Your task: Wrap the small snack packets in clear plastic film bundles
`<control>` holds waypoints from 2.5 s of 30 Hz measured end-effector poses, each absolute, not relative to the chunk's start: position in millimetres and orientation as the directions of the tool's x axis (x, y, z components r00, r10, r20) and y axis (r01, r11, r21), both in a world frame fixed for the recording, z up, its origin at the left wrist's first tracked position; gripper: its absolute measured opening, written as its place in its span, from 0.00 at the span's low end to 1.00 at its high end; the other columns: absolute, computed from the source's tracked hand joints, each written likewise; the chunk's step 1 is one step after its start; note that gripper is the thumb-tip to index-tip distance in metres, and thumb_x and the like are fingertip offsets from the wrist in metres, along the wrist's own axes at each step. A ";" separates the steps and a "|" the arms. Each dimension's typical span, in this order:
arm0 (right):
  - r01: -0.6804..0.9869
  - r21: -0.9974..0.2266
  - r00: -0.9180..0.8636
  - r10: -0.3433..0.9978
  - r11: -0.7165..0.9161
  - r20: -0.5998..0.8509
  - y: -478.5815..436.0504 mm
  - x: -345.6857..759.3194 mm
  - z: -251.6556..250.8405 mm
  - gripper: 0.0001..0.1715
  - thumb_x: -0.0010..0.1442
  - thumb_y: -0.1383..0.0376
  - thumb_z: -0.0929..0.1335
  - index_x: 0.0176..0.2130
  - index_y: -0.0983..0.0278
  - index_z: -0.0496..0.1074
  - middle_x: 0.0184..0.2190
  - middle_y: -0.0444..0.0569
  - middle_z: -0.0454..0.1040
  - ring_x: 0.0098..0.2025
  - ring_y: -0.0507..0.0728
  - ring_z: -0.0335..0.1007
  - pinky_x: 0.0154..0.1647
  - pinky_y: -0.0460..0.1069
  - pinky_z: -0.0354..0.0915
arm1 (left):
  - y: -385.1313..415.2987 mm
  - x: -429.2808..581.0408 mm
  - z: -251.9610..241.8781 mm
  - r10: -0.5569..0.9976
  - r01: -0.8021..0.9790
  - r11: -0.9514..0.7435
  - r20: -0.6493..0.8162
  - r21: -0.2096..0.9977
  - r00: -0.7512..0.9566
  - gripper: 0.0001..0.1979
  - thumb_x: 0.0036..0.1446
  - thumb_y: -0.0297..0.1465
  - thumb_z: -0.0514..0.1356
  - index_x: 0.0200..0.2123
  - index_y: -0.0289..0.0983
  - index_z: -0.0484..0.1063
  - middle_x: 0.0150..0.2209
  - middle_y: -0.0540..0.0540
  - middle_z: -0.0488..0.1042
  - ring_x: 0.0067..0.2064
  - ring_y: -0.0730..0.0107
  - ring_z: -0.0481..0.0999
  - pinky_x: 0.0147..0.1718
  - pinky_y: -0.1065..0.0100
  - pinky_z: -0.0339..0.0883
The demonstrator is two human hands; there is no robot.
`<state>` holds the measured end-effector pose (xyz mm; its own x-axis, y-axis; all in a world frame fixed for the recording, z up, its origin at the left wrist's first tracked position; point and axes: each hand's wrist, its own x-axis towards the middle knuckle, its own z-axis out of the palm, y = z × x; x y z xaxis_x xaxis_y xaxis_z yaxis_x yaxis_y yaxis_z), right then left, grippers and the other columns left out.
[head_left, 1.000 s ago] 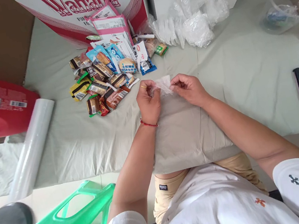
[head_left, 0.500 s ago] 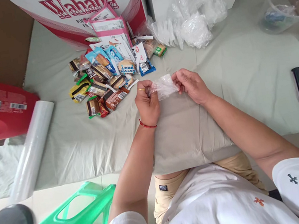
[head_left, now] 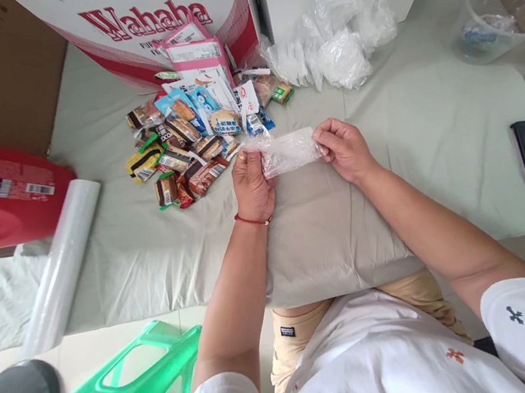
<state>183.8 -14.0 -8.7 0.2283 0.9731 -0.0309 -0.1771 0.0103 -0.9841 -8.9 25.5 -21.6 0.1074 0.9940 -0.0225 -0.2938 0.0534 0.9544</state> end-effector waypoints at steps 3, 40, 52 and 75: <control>0.096 -0.972 0.388 0.892 0.213 0.234 -24.8 177.0 -4.5 0.22 0.61 0.45 0.73 0.35 0.58 0.67 0.31 0.42 0.65 0.28 0.51 0.59 0.30 0.48 0.63 | 24.9 -9.1 -19.7 0.996 -0.304 0.056 -0.034 0.951 0.077 0.32 0.49 0.64 0.65 0.33 0.42 0.65 0.25 0.54 0.61 0.22 0.77 0.57 0.20 0.70 0.52; 0.458 -0.869 0.372 0.848 0.185 0.377 -34.8 168.4 -2.3 0.16 0.69 0.50 0.67 0.37 0.58 0.71 0.27 0.40 0.71 0.27 0.52 0.62 0.33 0.48 0.61 | -1.3 4.9 -2.5 0.975 -0.150 0.012 0.022 0.989 0.221 0.35 0.47 0.61 0.69 0.45 0.42 0.64 0.41 0.47 0.74 0.28 0.77 0.70 0.23 0.73 0.58; 0.550 -0.796 0.230 0.870 0.254 0.437 -38.9 163.1 -1.6 0.12 0.69 0.53 0.67 0.39 0.57 0.73 0.33 0.45 0.78 0.32 0.54 0.69 0.37 0.50 0.64 | -8.0 10.7 -5.2 0.949 -0.057 0.066 -0.045 0.996 0.314 0.19 0.52 0.45 0.71 0.33 0.39 0.70 0.30 0.52 0.71 0.30 0.73 0.70 0.28 0.71 0.64; -0.172 -0.982 0.443 0.896 0.083 -0.001 -13.2 197.2 -4.7 0.24 0.46 0.48 0.81 0.30 0.61 0.73 0.23 0.38 0.64 0.24 0.48 0.55 0.21 0.44 0.53 | 14.0 -8.8 2.6 0.887 -0.485 0.400 -0.196 0.777 0.417 0.10 0.41 0.31 0.68 0.27 0.37 0.71 0.34 0.44 0.80 0.46 0.52 0.82 0.47 0.57 0.75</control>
